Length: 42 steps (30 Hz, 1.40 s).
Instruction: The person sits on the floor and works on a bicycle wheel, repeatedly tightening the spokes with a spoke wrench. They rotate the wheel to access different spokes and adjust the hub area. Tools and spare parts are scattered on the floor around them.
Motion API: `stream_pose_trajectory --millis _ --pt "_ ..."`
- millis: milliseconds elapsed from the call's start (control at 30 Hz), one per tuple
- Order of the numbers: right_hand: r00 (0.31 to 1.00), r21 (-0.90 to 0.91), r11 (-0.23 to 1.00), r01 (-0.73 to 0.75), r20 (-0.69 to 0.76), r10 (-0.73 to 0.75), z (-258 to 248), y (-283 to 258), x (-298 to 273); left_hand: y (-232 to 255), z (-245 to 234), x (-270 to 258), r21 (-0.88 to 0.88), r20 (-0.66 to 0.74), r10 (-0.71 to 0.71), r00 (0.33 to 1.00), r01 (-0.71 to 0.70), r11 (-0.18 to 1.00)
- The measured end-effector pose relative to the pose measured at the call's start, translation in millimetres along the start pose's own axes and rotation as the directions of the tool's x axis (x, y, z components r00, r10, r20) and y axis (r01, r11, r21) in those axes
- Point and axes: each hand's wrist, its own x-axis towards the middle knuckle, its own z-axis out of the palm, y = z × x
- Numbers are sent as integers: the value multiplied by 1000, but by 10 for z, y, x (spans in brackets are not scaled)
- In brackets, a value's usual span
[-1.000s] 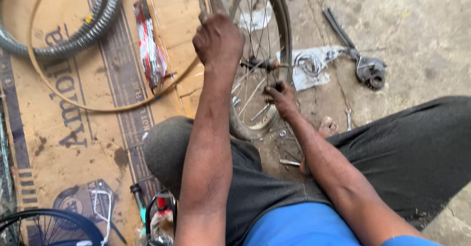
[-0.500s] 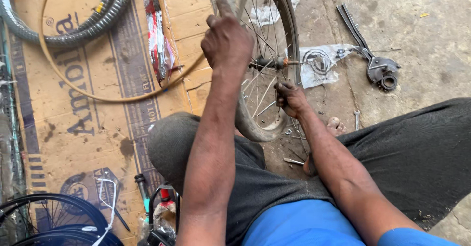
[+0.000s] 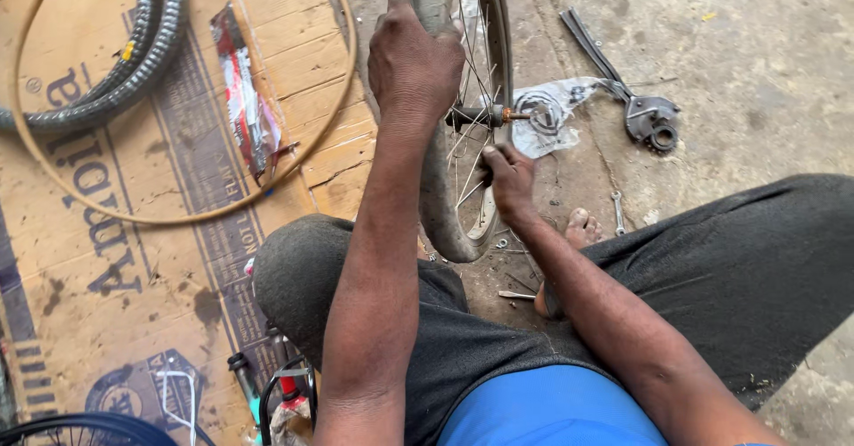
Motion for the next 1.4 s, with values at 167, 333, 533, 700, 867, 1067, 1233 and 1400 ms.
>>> stream_pose_trajectory --millis 167,333,533,700,867,1067,1233,1400 --pt "913 538 746 -393 328 244 97 -553 -259 100 -61 4 -125 94 16 995 -4 992" --pt "869 562 671 -484 401 290 117 -671 -207 131 -175 -144 121 93 29 995 -40 992" --pt "911 749 519 -411 326 251 176 -379 -38 -42 -135 -206 179 29 110 993 -114 977" --pt "891 766 472 -436 297 343 205 -453 39 -99 -51 -206 165 47 150 988 -156 974" --pt "870 396 776 -492 265 416 26 -726 -78 -144 6 -229 232 33 244 969 -245 941" --pt "995 -601 794 90 12 -104 -262 -989 -125 -122 16 -243 267 19 301 953 -295 917" --pt "726 -752 235 616 426 -540 -428 -984 153 -27 44 -244 252 30 321 947 -318 914" --pt "668 -748 -50 662 618 -415 -606 -996 269 15 105 -227 296 49 273 961 -275 915"
